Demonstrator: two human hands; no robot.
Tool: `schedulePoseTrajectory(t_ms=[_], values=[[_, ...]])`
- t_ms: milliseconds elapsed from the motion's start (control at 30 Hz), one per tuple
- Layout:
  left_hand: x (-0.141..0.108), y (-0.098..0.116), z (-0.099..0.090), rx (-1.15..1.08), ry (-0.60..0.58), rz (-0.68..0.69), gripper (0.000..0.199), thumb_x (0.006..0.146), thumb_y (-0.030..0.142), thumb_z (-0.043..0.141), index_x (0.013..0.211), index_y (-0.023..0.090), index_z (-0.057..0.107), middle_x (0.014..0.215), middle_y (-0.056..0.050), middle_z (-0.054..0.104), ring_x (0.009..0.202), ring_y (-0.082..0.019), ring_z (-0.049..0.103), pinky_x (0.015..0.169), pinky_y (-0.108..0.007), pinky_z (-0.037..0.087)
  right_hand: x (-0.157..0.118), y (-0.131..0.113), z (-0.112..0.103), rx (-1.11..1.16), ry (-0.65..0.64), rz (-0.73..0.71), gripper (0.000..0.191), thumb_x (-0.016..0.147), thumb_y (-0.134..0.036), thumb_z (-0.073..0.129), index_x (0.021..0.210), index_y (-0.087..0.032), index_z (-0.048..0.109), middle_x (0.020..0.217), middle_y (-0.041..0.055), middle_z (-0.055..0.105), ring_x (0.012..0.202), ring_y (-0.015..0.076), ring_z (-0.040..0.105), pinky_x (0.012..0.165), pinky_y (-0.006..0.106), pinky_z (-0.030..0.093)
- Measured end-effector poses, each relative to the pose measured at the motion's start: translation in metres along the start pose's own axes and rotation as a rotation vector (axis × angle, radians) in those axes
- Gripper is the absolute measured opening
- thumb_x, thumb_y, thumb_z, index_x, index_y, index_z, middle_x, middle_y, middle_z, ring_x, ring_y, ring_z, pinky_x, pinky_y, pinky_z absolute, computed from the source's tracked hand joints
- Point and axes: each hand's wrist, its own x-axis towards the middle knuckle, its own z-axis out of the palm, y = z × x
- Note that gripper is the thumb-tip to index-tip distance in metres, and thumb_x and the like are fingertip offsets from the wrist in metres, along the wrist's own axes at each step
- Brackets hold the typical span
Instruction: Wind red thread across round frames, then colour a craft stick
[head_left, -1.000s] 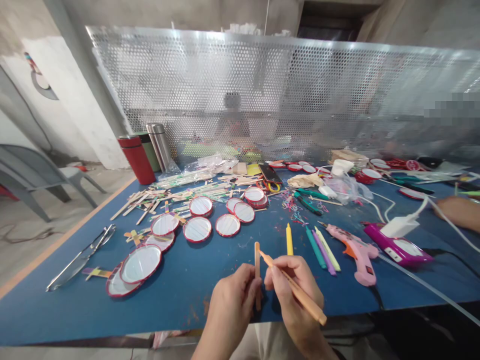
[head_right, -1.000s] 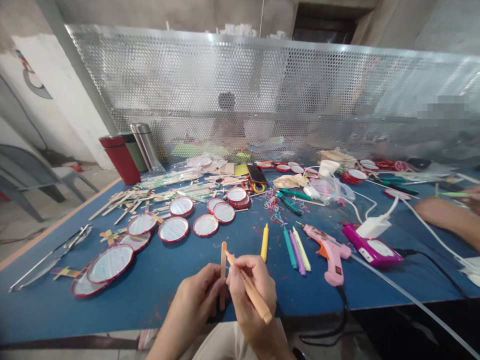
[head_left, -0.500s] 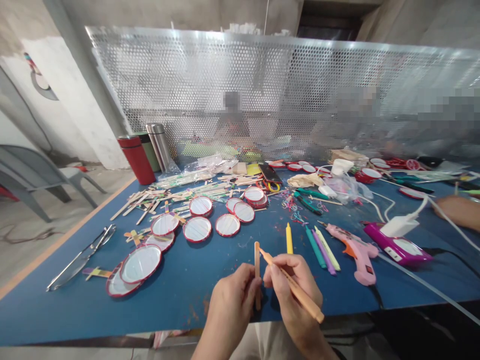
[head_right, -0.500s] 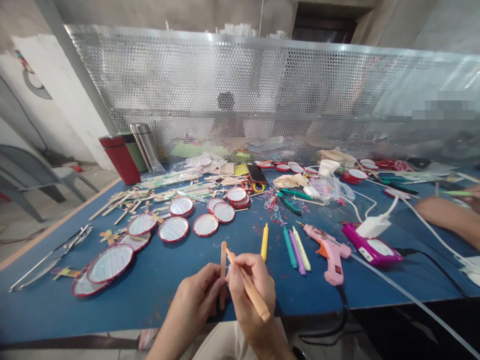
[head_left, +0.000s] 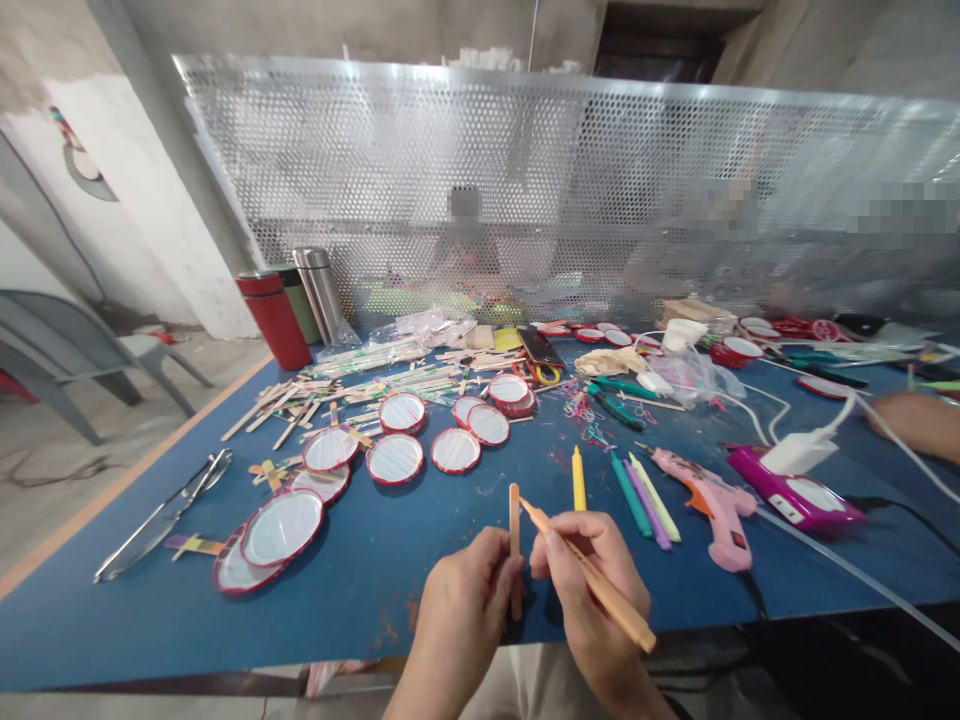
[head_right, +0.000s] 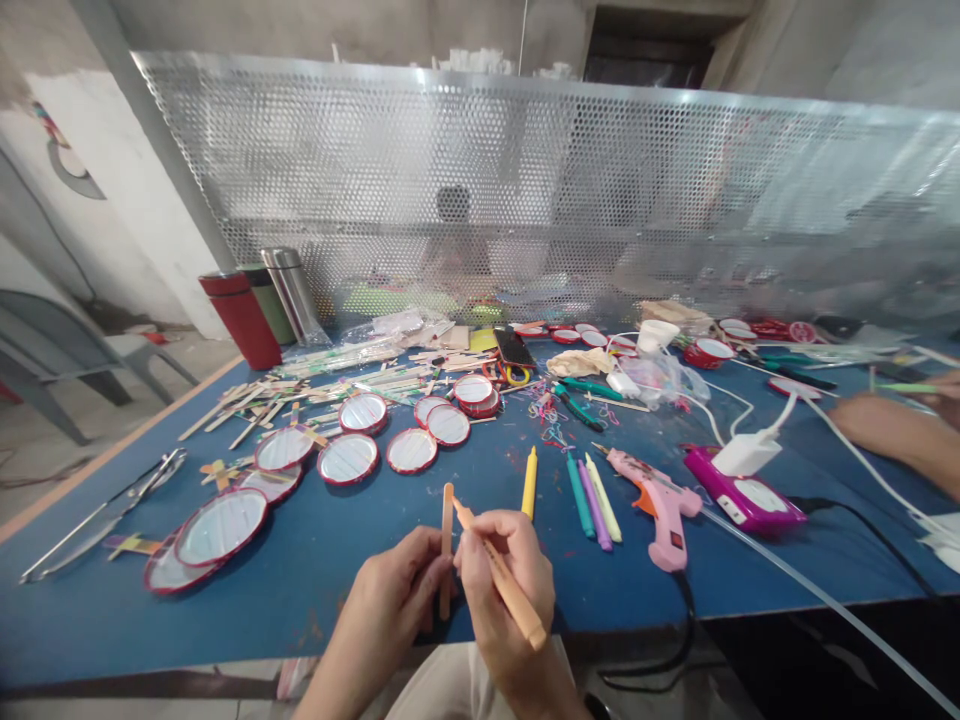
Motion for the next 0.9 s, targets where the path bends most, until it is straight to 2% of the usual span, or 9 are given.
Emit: schedulePoseTrajectory(t_ms=[500, 700, 900], values=[[0.002, 0.002, -0.001, -0.02, -0.005, -0.006, 0.024, 0.092, 0.031, 0.038, 0.084, 0.02, 0.059, 0.056, 0.003, 0.061, 0.046, -0.009, 0.053, 0.05, -0.016, 0.039, -0.002, 0.009, 0.002, 0.085, -0.063, 0.059, 0.01, 0.089, -0.027, 0.056, 0.096, -0.019, 0.054, 0.069, 0.0005, 0.062, 0.061, 0.0138, 0.062, 0.053, 0.022, 0.052], [0.001, 0.0, -0.001, -0.006, -0.005, -0.006, 0.025, 0.092, 0.032, 0.038, 0.086, 0.02, 0.06, 0.057, 0.003, 0.061, 0.046, -0.009, 0.052, 0.05, -0.016, 0.039, 0.003, 0.0, 0.004, 0.057, -0.009, 0.004, 0.006, 0.089, -0.025, 0.055, 0.093, -0.02, 0.055, 0.065, -0.0015, 0.062, 0.056, 0.0117, 0.061, 0.05, 0.02, 0.051], [0.001, 0.001, -0.001, -0.026, 0.008, 0.007, 0.023, 0.092, 0.03, 0.039, 0.077, 0.02, 0.055, 0.056, 0.003, 0.061, 0.045, -0.009, 0.052, 0.049, -0.016, 0.038, 0.001, -0.001, 0.001, 0.043, 0.049, 0.009, 0.004, 0.09, -0.025, 0.054, 0.09, -0.021, 0.055, 0.064, -0.0026, 0.059, 0.053, 0.0104, 0.057, 0.05, 0.019, 0.05]])
